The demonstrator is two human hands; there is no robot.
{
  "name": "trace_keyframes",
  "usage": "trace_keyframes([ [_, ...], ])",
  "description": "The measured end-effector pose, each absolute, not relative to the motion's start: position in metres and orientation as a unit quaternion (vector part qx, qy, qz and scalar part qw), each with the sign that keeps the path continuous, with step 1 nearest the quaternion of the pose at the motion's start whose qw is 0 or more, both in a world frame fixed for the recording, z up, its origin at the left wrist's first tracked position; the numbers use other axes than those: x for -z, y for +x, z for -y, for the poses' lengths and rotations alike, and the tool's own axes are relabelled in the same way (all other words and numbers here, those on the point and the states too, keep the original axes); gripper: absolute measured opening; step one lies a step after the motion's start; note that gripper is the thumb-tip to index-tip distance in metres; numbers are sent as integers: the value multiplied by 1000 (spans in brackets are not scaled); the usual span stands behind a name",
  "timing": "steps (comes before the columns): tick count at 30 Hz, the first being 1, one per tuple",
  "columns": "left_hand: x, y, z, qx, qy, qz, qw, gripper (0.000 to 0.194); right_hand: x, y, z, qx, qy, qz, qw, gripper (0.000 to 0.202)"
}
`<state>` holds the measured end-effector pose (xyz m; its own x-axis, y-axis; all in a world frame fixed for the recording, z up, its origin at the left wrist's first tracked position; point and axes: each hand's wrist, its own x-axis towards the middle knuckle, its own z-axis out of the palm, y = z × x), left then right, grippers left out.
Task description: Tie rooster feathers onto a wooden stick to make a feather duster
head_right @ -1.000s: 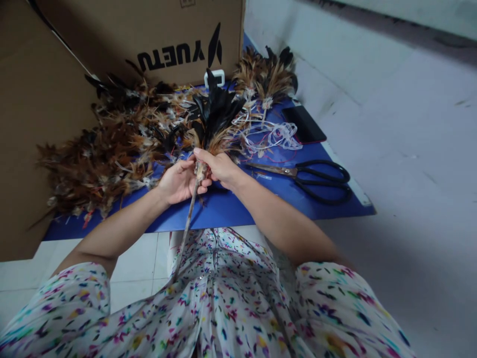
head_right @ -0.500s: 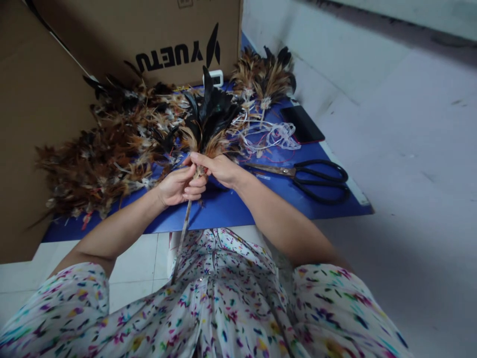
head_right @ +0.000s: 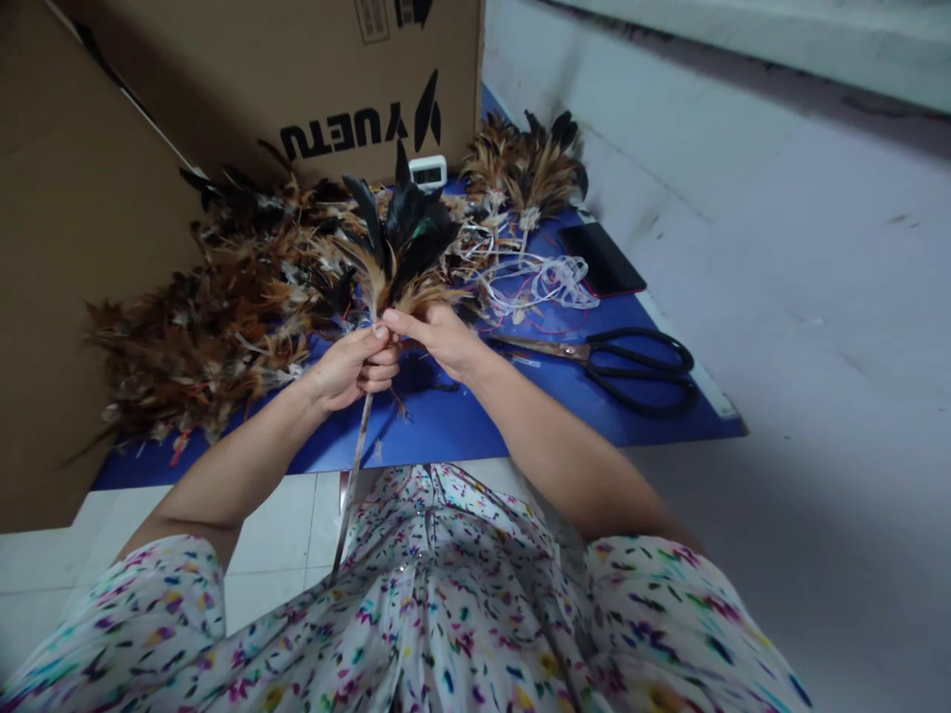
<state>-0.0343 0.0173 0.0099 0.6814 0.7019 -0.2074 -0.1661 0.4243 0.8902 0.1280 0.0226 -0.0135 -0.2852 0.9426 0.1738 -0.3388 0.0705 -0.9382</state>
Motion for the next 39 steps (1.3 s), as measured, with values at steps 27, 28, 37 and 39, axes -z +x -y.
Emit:
trace_keyframes([
  [27, -7, -32, -20, -227, 358, -341, 839, 39, 20, 106, -24, -565, -396, 503, 520, 35],
  [28, -7, -32, -20, -226, 365, -342, 836, 42, 19, 105, -24, -569, -392, 502, 521, 36],
  [37, -12, -41, -29, -232, 388, -350, 820, 45, 20, 107, -24, -568, -389, 491, 534, 40],
  [39, -16, -45, -34, -248, 385, -359, 813, 44, 20, 109, -22, -570, -394, 494, 526, 37],
])
